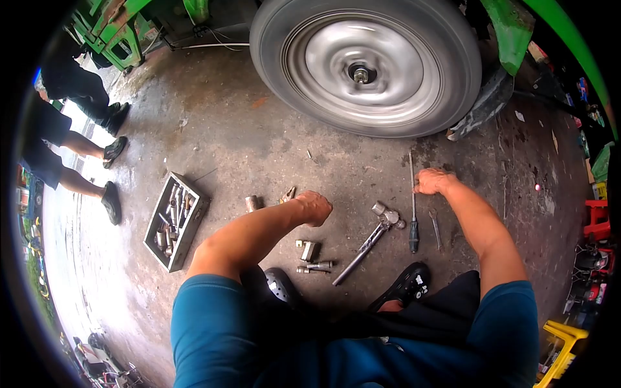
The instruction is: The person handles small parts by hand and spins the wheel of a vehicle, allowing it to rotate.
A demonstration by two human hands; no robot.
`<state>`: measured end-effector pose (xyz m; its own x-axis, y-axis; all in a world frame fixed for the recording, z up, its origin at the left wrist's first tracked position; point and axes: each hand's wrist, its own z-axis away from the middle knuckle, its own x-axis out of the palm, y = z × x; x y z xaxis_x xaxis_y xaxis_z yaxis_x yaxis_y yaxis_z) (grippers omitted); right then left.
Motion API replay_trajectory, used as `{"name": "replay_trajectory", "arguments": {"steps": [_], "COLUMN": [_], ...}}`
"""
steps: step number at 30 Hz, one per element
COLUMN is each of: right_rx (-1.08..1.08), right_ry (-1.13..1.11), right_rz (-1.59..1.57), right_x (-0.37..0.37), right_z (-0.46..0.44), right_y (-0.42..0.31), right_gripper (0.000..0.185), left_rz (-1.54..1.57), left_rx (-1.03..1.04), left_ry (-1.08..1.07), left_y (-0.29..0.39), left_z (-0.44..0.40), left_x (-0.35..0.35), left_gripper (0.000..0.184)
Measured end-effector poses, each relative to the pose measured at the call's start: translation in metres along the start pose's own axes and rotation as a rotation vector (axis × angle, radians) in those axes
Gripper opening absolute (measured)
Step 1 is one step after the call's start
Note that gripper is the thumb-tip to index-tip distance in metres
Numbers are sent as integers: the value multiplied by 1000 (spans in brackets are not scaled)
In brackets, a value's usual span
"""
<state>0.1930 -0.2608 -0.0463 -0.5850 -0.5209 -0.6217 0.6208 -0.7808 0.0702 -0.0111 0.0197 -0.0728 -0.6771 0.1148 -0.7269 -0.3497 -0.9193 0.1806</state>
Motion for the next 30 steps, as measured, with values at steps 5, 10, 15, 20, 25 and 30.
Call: {"name": "replay_trajectory", "arguments": {"steps": [5,10,15,20,25,30], "right_rx": [-2,4,-13,-50,-24,-32], "right_ry": [1,-6,-5,10,0,-14], "right_rz": [-4,-20,-20,-4,-29,-18], "right_x": [-4,2,5,6,8,9], "right_z": [6,-4,-6,-6,-6,-10], "right_y": [-3,2,4,6,6,8], "right_gripper": [46,47,49,51,54,54], "left_rz": [3,5,8,0,-18,-17], "left_rx": [-4,-6,-10,-10,-18,-18], "left_ry": [0,-9,-11,-7,-101,-100], "left_y": [0,1,2,3,4,3], "left_z": [0,2,4,5,4,4], "left_x": [-1,-3,-4,-5,-8,-8], "left_gripper": [28,28,28,28,30,30]}}
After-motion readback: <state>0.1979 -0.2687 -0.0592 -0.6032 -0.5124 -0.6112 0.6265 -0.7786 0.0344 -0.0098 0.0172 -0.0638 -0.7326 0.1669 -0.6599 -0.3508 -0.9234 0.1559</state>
